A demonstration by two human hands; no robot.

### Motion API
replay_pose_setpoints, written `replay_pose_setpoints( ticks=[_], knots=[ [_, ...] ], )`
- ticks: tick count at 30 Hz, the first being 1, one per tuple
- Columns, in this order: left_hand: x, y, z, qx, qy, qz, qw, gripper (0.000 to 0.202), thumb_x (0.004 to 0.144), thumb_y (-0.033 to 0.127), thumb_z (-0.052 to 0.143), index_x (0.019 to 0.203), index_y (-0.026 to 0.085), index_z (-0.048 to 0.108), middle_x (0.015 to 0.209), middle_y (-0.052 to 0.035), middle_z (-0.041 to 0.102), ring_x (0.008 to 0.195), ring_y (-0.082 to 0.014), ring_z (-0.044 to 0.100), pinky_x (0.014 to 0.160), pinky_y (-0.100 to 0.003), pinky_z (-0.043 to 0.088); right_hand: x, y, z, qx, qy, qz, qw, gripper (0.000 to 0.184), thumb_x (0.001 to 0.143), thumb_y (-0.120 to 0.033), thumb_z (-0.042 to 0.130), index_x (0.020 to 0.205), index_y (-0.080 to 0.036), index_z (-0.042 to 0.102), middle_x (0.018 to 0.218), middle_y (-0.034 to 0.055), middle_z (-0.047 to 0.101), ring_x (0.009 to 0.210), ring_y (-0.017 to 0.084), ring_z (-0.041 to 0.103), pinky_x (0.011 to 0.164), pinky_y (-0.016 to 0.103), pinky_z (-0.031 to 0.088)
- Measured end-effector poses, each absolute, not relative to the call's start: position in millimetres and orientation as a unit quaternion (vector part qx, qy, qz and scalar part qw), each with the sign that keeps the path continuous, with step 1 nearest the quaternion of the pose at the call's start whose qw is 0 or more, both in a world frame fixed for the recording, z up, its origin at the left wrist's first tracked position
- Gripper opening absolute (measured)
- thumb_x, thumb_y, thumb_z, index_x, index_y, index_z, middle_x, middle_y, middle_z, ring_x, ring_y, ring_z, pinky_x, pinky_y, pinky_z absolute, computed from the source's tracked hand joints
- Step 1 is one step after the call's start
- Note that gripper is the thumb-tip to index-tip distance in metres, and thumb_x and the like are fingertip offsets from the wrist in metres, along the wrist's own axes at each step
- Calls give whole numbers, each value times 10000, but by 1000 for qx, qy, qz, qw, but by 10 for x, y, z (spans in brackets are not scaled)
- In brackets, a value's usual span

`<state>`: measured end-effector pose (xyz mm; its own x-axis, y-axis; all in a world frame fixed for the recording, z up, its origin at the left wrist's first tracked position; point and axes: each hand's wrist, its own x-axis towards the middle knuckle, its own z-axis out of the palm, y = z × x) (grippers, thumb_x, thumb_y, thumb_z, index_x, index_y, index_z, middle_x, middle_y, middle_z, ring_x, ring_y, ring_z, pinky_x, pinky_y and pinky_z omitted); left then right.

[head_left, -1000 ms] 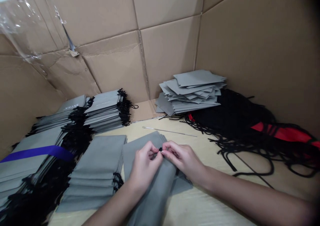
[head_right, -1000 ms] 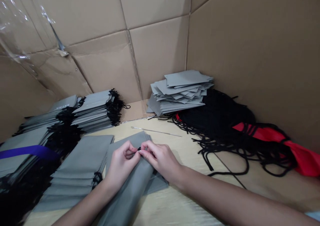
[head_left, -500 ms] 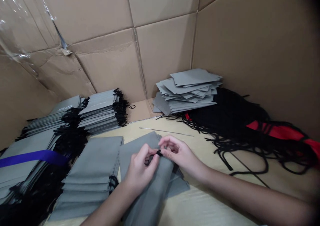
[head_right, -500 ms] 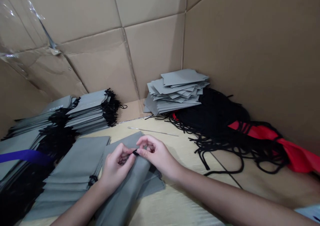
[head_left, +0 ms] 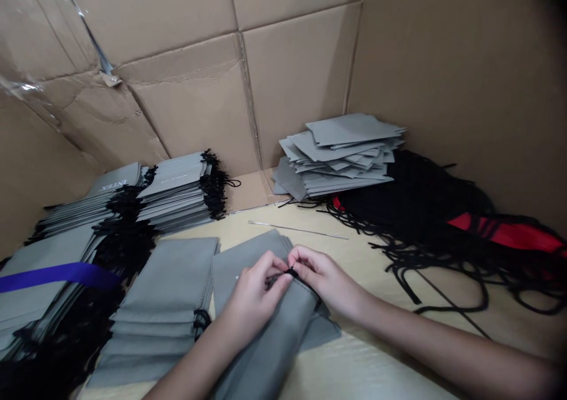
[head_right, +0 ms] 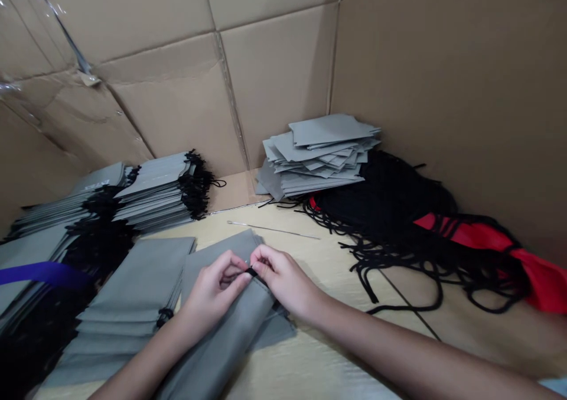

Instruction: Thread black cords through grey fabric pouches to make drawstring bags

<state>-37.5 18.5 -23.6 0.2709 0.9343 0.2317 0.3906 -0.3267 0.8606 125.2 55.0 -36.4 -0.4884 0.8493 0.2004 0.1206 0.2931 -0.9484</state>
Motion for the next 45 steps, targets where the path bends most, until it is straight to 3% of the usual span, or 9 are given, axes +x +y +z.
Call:
replay_pose_setpoints(
  ticks=[10,15,21,31,45],
  knots=[
    [-327,192,-296,677,484,393,392,133,792,240,543,913,201,581,792,-27,715,715,-167,662,610,-212,474,1307,547,-336,-417,-769,332,353,148,874,-233,400,767,-212,500,725,-14,556,664,143,502,593,241,351],
    [-337,213,-340,664,487,405,396,145,793,263,551,901,182,604,812,-49,714,738,-181,668,617,-218,495,1301,560,-330,-394,-774,347,353,173,890,-304,411,772,-206,492,711,-19,542,655,134,499,585,230,350],
    [-351,247,-397,651,486,422,404,152,787,252,558,892,161,621,901,-75,702,831,-192,660,731,-247,511,1332,633,-286,-369,-802,352,311,232,895,-382,406,786,-201,501,639,-40,474,580,112,423,523,208,302],
    [-355,254,-373,645,475,406,440,110,764,216,579,851,166,623,891,-62,704,839,-187,655,764,-255,499,1400,731,-249,-247,-762,556,220,231,890,-405,417,810,-191,454,630,-52,407,567,98,380,513,203,289],
    [-360,267,-344,643,470,407,447,134,769,236,572,851,132,591,859,-99,695,804,-213,655,711,-284,494,1358,794,-379,-206,-681,655,255,274,856,-438,471,775,-181,417,611,-45,414,512,84,367,465,194,266]
  ],
)
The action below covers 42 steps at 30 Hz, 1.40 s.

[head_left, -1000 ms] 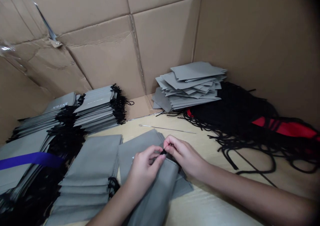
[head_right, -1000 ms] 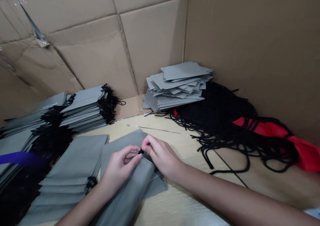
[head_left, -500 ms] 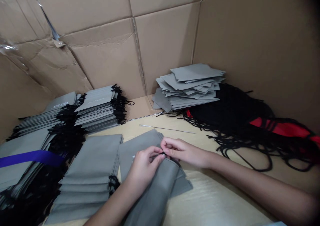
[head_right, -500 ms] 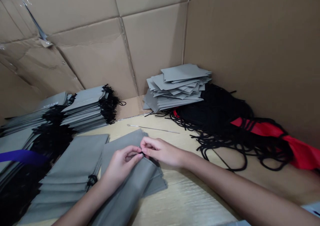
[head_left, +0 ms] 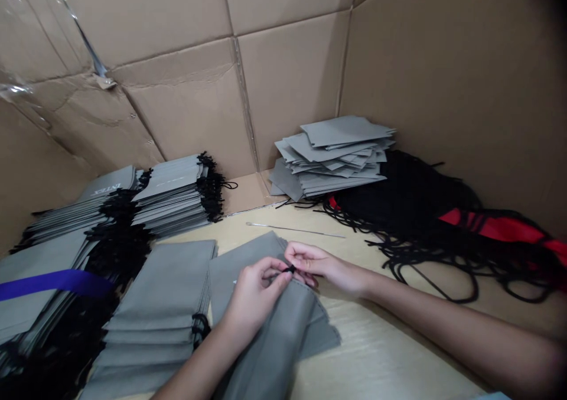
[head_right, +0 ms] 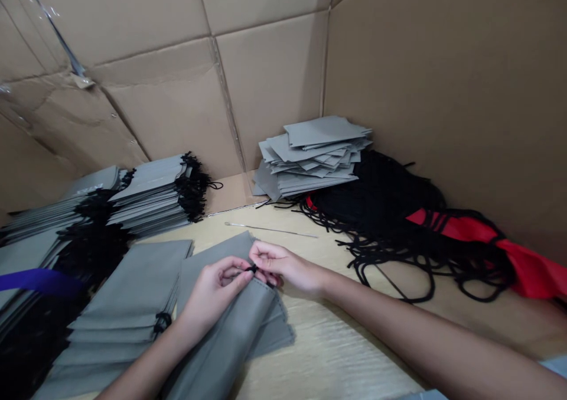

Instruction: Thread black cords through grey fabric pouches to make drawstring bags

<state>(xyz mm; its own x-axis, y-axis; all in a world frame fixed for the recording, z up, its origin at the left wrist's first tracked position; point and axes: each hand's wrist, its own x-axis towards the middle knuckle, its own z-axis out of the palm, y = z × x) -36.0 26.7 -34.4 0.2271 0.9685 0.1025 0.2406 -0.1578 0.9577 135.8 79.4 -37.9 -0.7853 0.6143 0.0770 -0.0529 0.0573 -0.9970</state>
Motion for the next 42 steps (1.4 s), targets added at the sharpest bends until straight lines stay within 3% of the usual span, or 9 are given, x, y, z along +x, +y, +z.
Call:
replay_pose_setpoints(
  ticks=[7,13,21,29,42],
  knots=[
    [-353,275,-342,621,472,419,465,134,762,257,578,826,138,582,827,-76,692,787,-188,649,681,-245,476,1415,792,-351,-240,-782,523,238,344,893,-509,347,851,-182,447,646,-32,462,550,96,406,504,203,312],
    [-345,263,-350,611,472,419,478,136,738,247,591,813,135,578,841,-83,689,791,-187,644,668,-234,466,1408,763,-366,-278,-864,358,220,373,894,-513,331,779,-188,473,609,-43,437,560,106,401,517,217,274],
    [-339,276,-365,597,464,420,503,138,753,264,584,815,146,547,779,-74,691,764,-193,645,662,-246,457,1367,783,-413,-248,-792,496,255,328,891,-478,378,769,-183,456,587,-52,441,530,93,375,511,200,296],
    [-336,269,-364,599,449,418,516,123,768,254,579,833,158,536,753,-44,687,746,-165,640,645,-214,437,1358,779,-426,-237,-806,471,270,398,892,-535,310,792,-181,461,587,-51,440,513,88,369,509,202,301],
    [-325,250,-338,604,446,426,505,185,755,327,604,781,165,520,741,-31,672,734,-165,623,637,-219,424,1361,747,-401,-265,-811,429,296,368,911,-504,284,780,-192,429,582,-53,429,514,94,361,515,211,297]
  ],
)
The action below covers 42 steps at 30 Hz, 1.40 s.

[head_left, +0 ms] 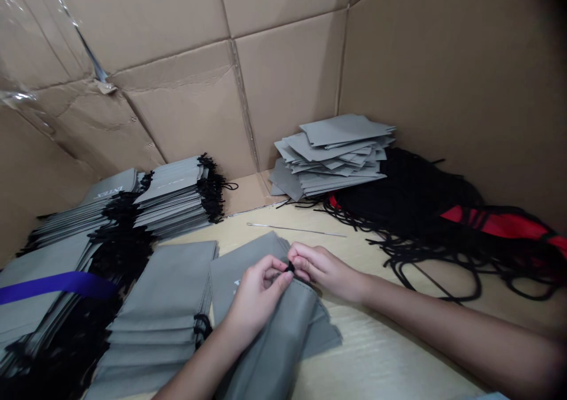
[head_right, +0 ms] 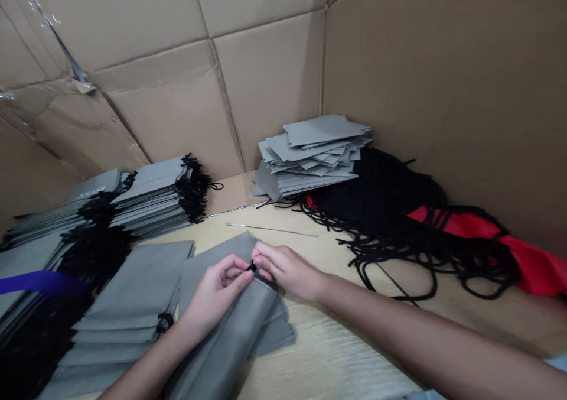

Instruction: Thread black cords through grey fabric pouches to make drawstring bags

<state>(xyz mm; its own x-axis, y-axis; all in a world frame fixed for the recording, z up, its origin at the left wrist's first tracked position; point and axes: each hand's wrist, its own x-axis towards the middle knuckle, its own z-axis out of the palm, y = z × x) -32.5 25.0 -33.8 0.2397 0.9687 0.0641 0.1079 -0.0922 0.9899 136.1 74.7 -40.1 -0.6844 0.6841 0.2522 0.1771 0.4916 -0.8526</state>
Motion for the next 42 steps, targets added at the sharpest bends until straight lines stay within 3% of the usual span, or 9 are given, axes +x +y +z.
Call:
replay_pose_setpoints(
  ticks=[12,17,22,30,37,42],
  knots=[
    [-332,260,-362,647,439,410,471,104,798,247,542,848,156,547,833,-55,667,801,-175,621,691,-234,444,1351,778,-435,-258,-789,477,288,430,912,-516,262,778,-166,473,596,-37,440,548,100,390,520,213,299],
    [-330,259,-391,654,424,409,474,68,792,224,546,815,161,556,838,-46,675,817,-173,625,704,-232,452,1331,745,-403,-277,-810,440,270,424,832,-546,447,635,-172,419,564,-62,339,529,85,317,474,207,212],
    [-335,270,-391,640,450,401,477,128,762,243,583,858,160,566,811,-42,681,771,-176,627,666,-236,450,1306,731,-372,-252,-750,560,247,423,848,-529,432,615,-178,402,492,-70,370,459,73,312,436,205,207],
    [-339,267,-402,627,479,410,458,238,736,384,605,704,158,538,649,11,573,617,-123,517,567,-203,373,1263,666,-301,-307,-628,655,286,390,805,-497,522,604,-177,425,370,-106,314,348,46,179,382,229,103],
    [-327,249,-380,632,464,427,450,214,748,361,586,770,148,586,680,-4,577,630,-125,488,566,-206,368,1246,588,-283,-329,-464,773,280,347,761,-449,589,623,-194,399,353,-123,274,340,46,130,370,229,68],
    [-328,215,-367,664,487,408,393,230,798,341,528,886,149,619,780,-38,651,649,-150,540,562,-221,390,1267,603,-295,-331,-456,772,295,320,746,-436,616,666,-190,428,379,-126,267,362,44,103,375,231,52]
  ],
)
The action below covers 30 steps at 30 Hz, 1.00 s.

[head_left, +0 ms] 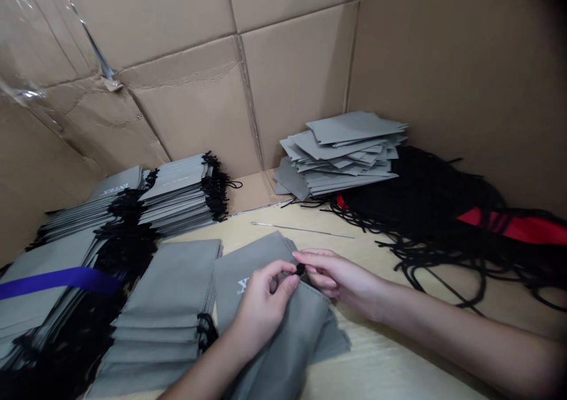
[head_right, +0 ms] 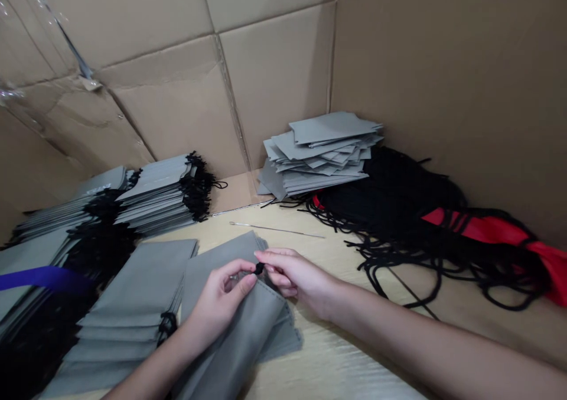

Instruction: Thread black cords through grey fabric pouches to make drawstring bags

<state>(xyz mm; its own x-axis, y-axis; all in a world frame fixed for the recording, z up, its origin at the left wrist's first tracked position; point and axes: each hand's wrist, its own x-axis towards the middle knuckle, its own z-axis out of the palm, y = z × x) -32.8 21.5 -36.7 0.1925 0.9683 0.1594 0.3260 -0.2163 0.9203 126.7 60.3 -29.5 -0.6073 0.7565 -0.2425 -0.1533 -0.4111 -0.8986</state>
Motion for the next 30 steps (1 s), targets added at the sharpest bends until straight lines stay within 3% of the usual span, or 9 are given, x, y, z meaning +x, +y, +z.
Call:
replay_pose_setpoints(
  ticks=[6,14,18,23,30],
  knots=[
    [-321,184,-358,703,472,407,342,219,837,253,479,966,158,629,966,-75,667,867,-195,596,743,-254,441,1274,567,-271,-349,-481,739,317,349,731,-473,616,667,-183,432,425,-124,229,408,50,79,384,230,40],
    [-337,182,-408,720,468,410,307,272,836,197,461,1034,168,644,1036,-83,667,997,-207,574,891,-295,408,1215,492,-290,-361,-455,711,396,371,695,-469,634,628,-187,403,419,-121,247,408,48,101,391,220,75],
    [-311,203,-379,699,490,411,321,243,825,221,478,976,153,655,968,-78,682,906,-200,596,814,-274,432,1215,542,-318,-351,-474,700,403,357,734,-481,594,643,-181,423,426,-112,247,412,55,143,394,214,79],
    [-329,269,-327,662,511,400,375,238,828,314,486,830,135,644,790,-45,677,723,-172,584,644,-228,424,1232,672,-405,-343,-532,694,342,393,787,-535,511,641,-189,393,428,-111,273,380,46,101,376,212,52],
    [-335,250,-289,662,484,418,391,239,826,334,499,808,134,628,741,-21,641,676,-145,542,615,-212,396,1208,736,-517,-349,-619,605,360,591,834,-655,265,605,-154,478,442,-58,362,402,61,283,398,199,193]
  ],
)
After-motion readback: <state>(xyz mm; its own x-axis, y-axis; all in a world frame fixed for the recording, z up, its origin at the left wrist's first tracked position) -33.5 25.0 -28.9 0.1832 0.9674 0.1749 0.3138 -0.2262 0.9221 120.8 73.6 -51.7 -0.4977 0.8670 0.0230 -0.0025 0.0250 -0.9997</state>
